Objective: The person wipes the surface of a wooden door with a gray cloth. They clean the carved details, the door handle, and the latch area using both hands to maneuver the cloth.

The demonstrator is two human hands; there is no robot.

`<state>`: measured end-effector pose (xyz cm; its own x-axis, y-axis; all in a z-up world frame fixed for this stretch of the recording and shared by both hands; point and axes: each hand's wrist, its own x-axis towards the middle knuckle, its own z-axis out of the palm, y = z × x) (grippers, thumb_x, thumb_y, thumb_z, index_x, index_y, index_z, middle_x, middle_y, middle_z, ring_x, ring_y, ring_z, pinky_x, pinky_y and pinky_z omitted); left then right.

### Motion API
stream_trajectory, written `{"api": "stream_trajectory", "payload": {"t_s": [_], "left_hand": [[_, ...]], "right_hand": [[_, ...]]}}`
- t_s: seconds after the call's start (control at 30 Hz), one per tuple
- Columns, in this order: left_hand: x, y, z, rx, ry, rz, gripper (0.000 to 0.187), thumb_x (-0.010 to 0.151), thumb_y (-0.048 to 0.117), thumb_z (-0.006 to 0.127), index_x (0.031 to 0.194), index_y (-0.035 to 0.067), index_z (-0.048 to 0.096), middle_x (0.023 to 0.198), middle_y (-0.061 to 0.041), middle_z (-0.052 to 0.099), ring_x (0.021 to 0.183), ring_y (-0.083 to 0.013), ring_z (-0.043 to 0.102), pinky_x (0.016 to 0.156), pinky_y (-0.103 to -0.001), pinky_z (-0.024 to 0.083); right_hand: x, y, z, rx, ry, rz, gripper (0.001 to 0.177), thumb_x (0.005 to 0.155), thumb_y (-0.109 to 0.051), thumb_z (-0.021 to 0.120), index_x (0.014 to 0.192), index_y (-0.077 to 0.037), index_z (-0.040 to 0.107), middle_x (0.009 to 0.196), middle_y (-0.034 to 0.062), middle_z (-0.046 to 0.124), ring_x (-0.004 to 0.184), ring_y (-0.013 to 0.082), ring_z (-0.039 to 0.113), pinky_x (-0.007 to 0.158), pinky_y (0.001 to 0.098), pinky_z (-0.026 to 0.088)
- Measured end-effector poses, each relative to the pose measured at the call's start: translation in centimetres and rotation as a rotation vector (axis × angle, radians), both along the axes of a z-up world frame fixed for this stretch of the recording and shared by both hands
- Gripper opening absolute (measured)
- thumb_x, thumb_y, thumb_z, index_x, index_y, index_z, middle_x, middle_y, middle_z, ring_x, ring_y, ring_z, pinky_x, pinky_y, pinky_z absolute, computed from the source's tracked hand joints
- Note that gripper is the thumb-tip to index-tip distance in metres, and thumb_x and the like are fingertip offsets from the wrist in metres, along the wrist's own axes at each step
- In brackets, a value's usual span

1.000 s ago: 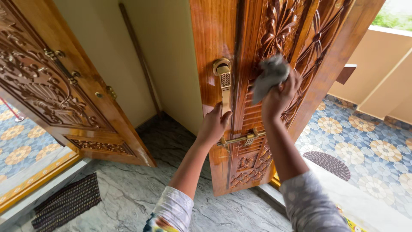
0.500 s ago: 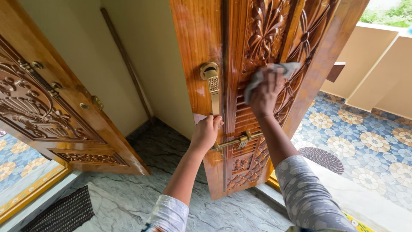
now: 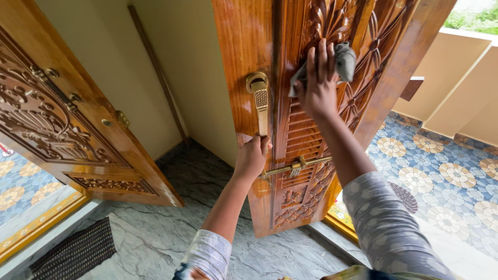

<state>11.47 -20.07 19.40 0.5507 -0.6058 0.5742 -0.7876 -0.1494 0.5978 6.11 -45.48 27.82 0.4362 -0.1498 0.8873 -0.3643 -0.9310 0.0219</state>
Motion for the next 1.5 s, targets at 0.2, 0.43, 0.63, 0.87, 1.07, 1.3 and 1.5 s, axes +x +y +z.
{"api": "stream_trajectory", "payload": {"t_s": [0.2,0.43,0.63,0.87,1.07,1.3,1.5], "left_hand": [[2.2,-1.5,-1.3,0.009,0.024,0.068,0.032,0.106,0.028,0.051,0.094,0.001,0.063,0.082,-0.011,0.076,0.072,-0.0298,0.075,0.061,-0.040,0.059],[2.5,-1.8,-1.1,0.007,0.030,0.090,0.033,0.106,0.028,0.050,0.094,0.000,0.063,0.082,-0.012,0.077,0.069,-0.0291,0.075,0.058,-0.040,0.058],[2.4,-2.1,-1.2,0.010,0.039,0.107,0.034,0.107,0.029,0.050,0.094,0.000,0.062,0.083,-0.012,0.077,0.073,-0.0280,0.075,0.061,-0.039,0.060],[1.4,-1.5,-1.3,-0.040,0.041,0.091,0.030,0.106,0.028,0.048,0.098,0.003,0.062,0.084,-0.010,0.078,0.074,-0.0241,0.077,0.062,-0.036,0.061],[-0.7,-0.8,-0.6,0.004,0.106,0.170,0.030,0.106,0.029,0.045,0.102,0.005,0.063,0.086,-0.007,0.078,0.069,-0.0252,0.075,0.061,-0.037,0.059],[-2.2,-1.5,-0.4,0.009,0.069,0.312,0.030,0.107,0.029,0.044,0.102,0.006,0.062,0.090,-0.005,0.078,0.082,-0.0253,0.075,0.070,-0.039,0.059],[-3.4,-2.5,-0.9,-0.073,0.066,0.443,0.028,0.107,0.029,0.044,0.102,0.007,0.060,0.089,-0.003,0.078,0.084,-0.0265,0.074,0.074,-0.040,0.058]], "right_hand": [[-0.4,-2.1,0.7,-0.122,0.078,0.076,0.081,0.110,-0.045,0.069,0.171,-0.013,0.026,0.176,0.0149,0.008,0.160,0.0407,-0.001,0.129,0.0618,0.023],[-0.4,-1.8,1.1,-0.122,0.084,0.117,0.085,0.108,-0.048,0.069,0.172,-0.016,0.024,0.177,0.0145,0.007,0.162,0.0416,-0.002,0.130,0.0637,0.030],[-2.7,-0.5,3.7,0.273,0.507,0.052,0.087,0.093,-0.056,0.058,0.164,-0.023,0.020,0.174,0.0101,0.002,0.159,0.0407,-0.004,0.108,0.0614,0.044],[-5.1,-7.8,3.4,-0.175,0.145,-0.142,0.073,0.106,-0.052,0.058,0.169,-0.034,0.026,0.175,0.0049,0.001,0.159,0.0344,-0.006,0.126,0.0632,0.019],[1.3,-7.4,4.7,0.184,-0.456,0.092,0.094,0.106,-0.038,0.065,0.165,-0.017,-0.003,0.169,0.0234,-0.011,0.155,0.0466,-0.012,0.129,0.0705,0.008],[-1.6,2.8,7.5,-0.393,0.230,0.290,0.064,0.093,-0.037,0.072,0.153,-0.031,0.051,0.163,0.0070,0.030,0.150,0.0347,0.023,0.112,0.0790,0.022],[-6.1,-7.8,13.9,-0.209,-0.084,0.181,0.055,0.111,-0.031,0.064,0.163,-0.028,0.046,0.165,0.0234,0.036,0.153,0.0421,0.022,0.115,0.0708,-0.003]]}}
